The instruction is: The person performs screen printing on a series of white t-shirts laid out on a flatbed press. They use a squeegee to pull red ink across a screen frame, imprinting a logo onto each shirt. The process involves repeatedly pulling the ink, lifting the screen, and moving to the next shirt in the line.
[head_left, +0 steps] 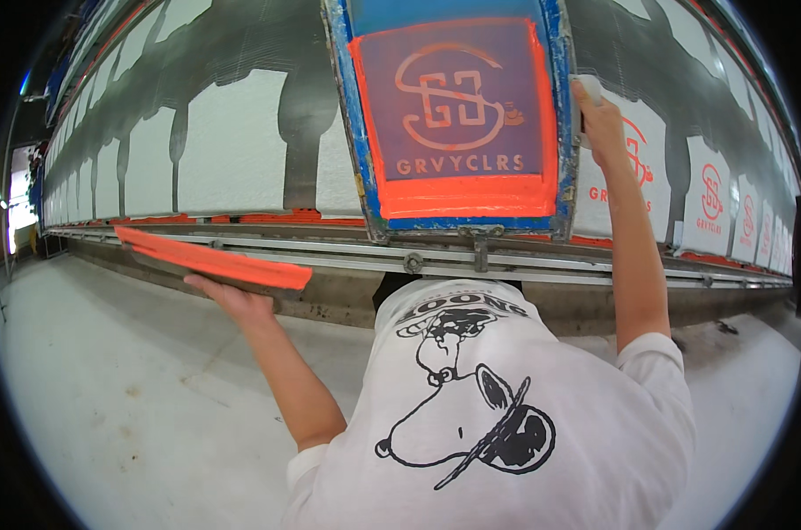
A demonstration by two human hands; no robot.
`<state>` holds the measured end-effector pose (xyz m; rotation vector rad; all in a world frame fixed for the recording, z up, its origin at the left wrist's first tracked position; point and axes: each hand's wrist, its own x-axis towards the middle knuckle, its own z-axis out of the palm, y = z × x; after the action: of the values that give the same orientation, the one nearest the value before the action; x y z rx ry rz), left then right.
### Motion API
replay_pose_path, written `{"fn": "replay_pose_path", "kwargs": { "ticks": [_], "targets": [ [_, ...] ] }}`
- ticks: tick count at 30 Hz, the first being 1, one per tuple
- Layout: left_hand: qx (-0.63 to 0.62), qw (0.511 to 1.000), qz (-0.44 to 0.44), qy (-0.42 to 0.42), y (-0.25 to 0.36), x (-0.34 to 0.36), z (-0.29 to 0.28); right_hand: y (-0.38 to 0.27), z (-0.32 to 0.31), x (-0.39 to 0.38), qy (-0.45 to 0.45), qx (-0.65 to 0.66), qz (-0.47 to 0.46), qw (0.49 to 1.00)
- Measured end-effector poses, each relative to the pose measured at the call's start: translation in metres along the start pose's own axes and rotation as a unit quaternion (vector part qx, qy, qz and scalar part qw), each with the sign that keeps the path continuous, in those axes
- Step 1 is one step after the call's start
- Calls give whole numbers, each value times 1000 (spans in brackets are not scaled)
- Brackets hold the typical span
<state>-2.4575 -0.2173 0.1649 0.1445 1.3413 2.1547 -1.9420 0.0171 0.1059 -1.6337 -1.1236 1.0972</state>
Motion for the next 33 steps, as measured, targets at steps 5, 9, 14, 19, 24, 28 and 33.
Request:
{"fn": "replay_pose_path", "kwargs": {
  "ticks": [5, 9, 14, 19, 24, 28, 33],
  "targets": [
    [127, 984, -48, -112, -10, 11, 21, 76, 3, 14, -11, 33, 78, 996],
    [243, 945, -32, -217, -22, 20, 48, 116, 9, 19, -19, 61, 115, 991],
    [313, 912, -22, -265, -35, 15, 89, 112, 12, 25, -43, 57, 156, 985],
    [344, 899, -55, -265, -44, 23, 117, 120, 12, 24, -55, 71, 164, 982],
    [441, 838, -16, -321, -55, 10, 143, 127, 22, 17, -39, -4, 175, 984],
    [504, 756, 12, -418, -73, -18, 170, 128, 29, 12, 83, -374, 26, 923],
    [646, 441, 226, -581, -118, -46, 186, 112, 27, 12, 136, -311, -29, 940]
  ]
}}
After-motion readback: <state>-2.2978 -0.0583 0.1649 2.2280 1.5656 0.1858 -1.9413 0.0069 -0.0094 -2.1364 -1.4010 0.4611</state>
